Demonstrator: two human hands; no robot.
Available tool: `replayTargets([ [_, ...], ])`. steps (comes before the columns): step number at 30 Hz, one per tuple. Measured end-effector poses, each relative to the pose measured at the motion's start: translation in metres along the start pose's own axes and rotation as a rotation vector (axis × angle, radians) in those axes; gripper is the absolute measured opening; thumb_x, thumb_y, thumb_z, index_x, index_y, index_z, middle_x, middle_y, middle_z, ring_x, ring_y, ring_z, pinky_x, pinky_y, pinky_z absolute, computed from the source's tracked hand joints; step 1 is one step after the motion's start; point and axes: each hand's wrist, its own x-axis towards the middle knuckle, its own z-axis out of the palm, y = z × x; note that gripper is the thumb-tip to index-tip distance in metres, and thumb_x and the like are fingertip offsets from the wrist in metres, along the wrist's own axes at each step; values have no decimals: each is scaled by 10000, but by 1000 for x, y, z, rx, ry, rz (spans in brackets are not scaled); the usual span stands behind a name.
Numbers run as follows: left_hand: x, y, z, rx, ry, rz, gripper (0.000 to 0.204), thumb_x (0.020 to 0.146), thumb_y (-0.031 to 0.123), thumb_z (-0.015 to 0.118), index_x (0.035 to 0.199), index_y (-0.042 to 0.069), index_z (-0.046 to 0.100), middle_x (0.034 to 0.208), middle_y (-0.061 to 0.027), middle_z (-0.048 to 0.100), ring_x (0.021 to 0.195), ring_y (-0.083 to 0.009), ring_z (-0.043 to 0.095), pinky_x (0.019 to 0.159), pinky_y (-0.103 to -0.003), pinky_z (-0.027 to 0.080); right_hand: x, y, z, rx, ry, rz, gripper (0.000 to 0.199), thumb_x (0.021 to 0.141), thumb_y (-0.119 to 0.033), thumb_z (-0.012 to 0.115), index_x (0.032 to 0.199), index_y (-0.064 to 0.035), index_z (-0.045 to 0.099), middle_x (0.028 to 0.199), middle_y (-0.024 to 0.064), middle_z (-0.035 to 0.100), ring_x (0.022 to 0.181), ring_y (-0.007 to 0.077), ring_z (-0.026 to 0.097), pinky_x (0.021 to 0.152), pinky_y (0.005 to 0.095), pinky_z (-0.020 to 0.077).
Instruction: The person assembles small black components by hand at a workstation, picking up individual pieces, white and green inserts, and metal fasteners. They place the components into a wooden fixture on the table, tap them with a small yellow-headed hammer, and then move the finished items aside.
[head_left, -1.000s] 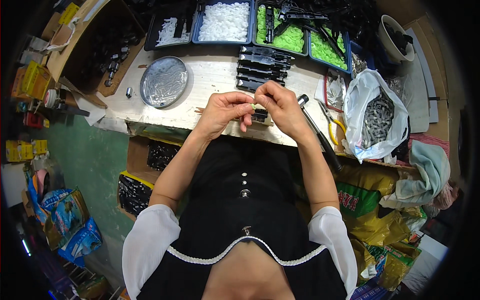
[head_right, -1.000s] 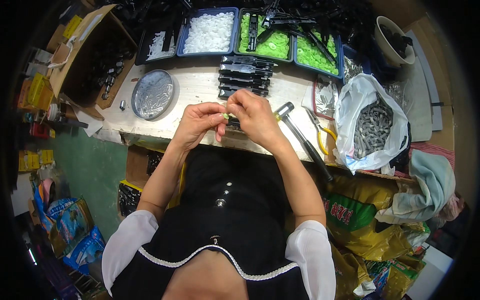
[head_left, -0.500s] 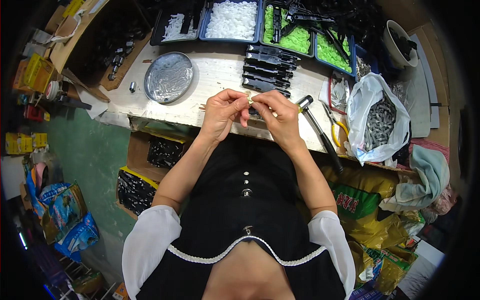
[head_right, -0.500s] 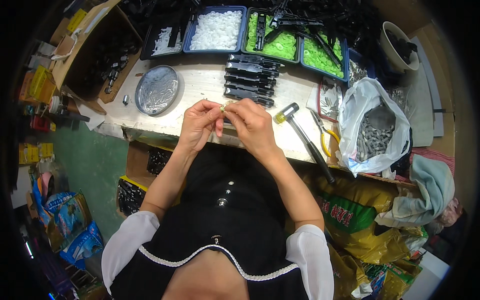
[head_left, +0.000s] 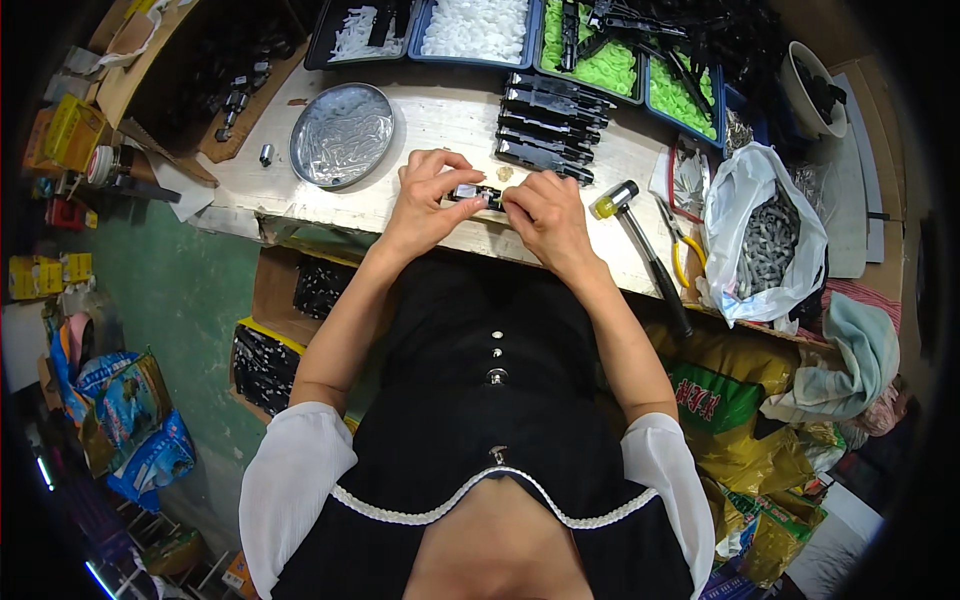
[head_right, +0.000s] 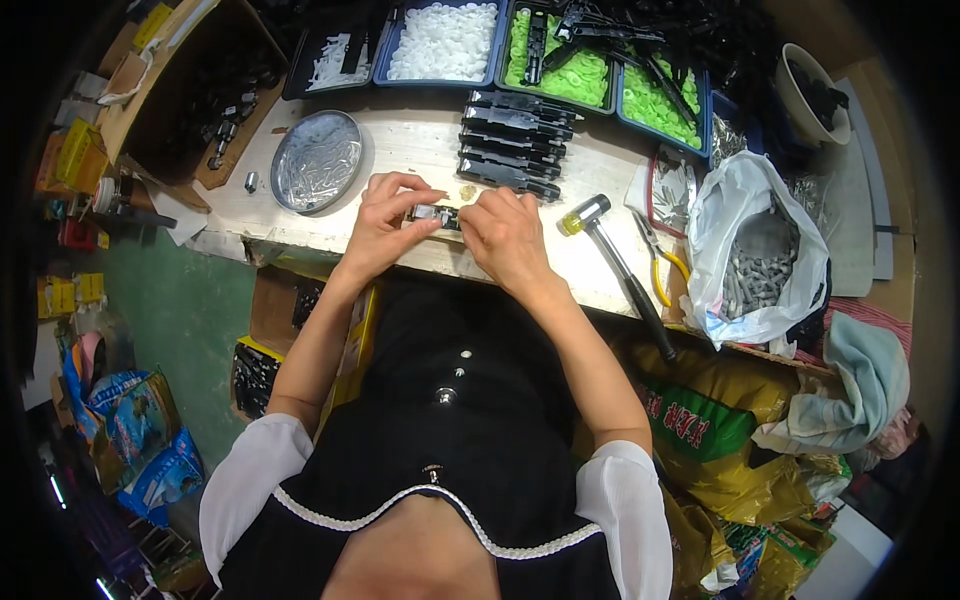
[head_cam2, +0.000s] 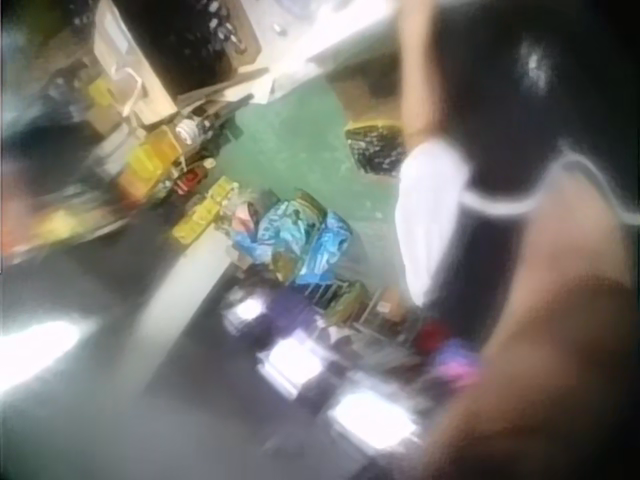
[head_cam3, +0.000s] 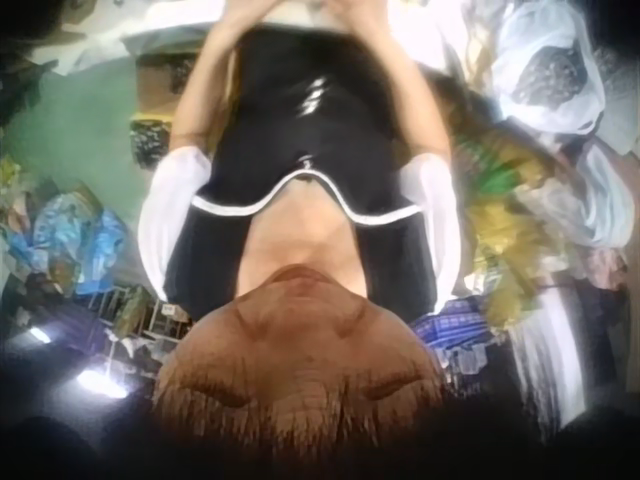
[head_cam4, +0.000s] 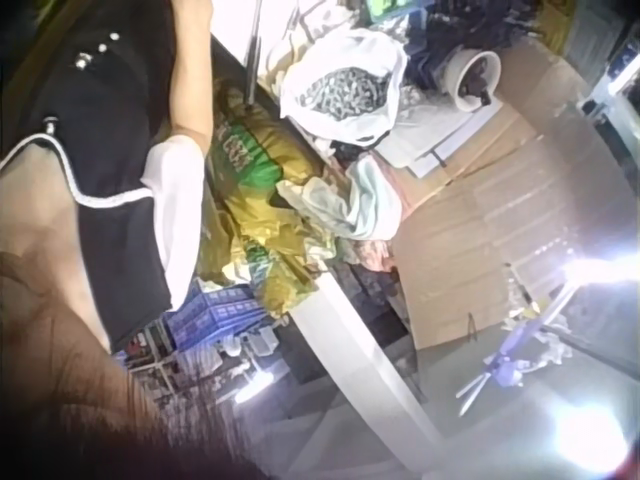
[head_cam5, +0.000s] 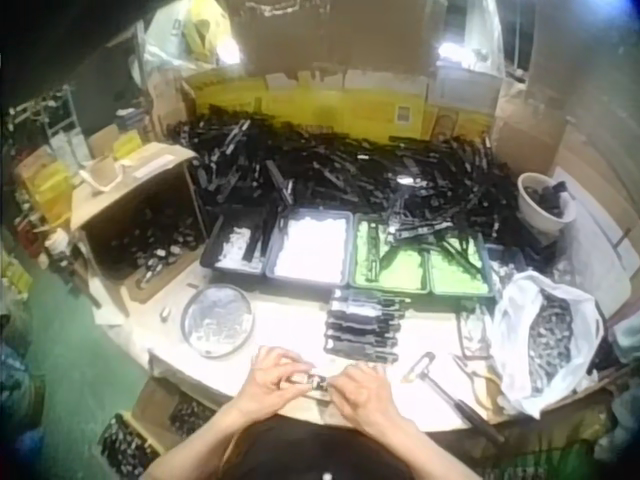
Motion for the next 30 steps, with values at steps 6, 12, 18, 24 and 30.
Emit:
replayTargets([
  [6, -3, 2, 7, 96, -97, 62, 263, 637, 180, 711, 888, 131, 652, 959, 8, 524, 963, -192, 415, 795, -342, 292, 5, 1, -5, 27, -128, 20, 93, 713, -81, 632, 805, -79, 620, 733, 15, 519, 736, 178, 479, 644, 320, 292],
  [12, 4, 4, 6, 121, -184, 76, 284, 633, 156, 702, 908, 120, 638, 940, -16, 518, 969, -210, 416, 810, -344, 285, 3, 7, -12, 60, -78, 88, 93, 711, -87, 631, 803, -98, 632, 731, 6, 500, 762, 179, 471, 660, 332, 281],
  [18, 21, 13, 5, 208, -320, 27, 197, 638, 157, 669, 817, 97, 614, 884, -27, 504, 909, -219, 429, 785, -357, 289, 0, 8, -16, 35, -57, 64, 86, 707, -73, 626, 788, -102, 626, 718, 5, 487, 762, 181, 467, 663, 332, 279],
  [24, 53, 41, -5, 602, -618, 220, 147, 652, 191, 633, 764, 101, 606, 828, -49, 497, 858, -236, 429, 743, -381, 296, -15, 65, -64, 4, 157, 115, 111, 696, -43, 611, 798, -86, 622, 737, 45, 526, 755, 218, 501, 645, 361, 342],
  [30, 160, 81, 65, 454, -501, 372, 191, 716, 255, 625, 823, 97, 637, 846, -82, 564, 872, -266, 480, 747, -382, 340, -48, 146, -116, -315, 215, 517, 132, 752, -67, 522, 814, -32, 633, 775, 150, 556, 787, 329, 533, 680, 421, 428],
])
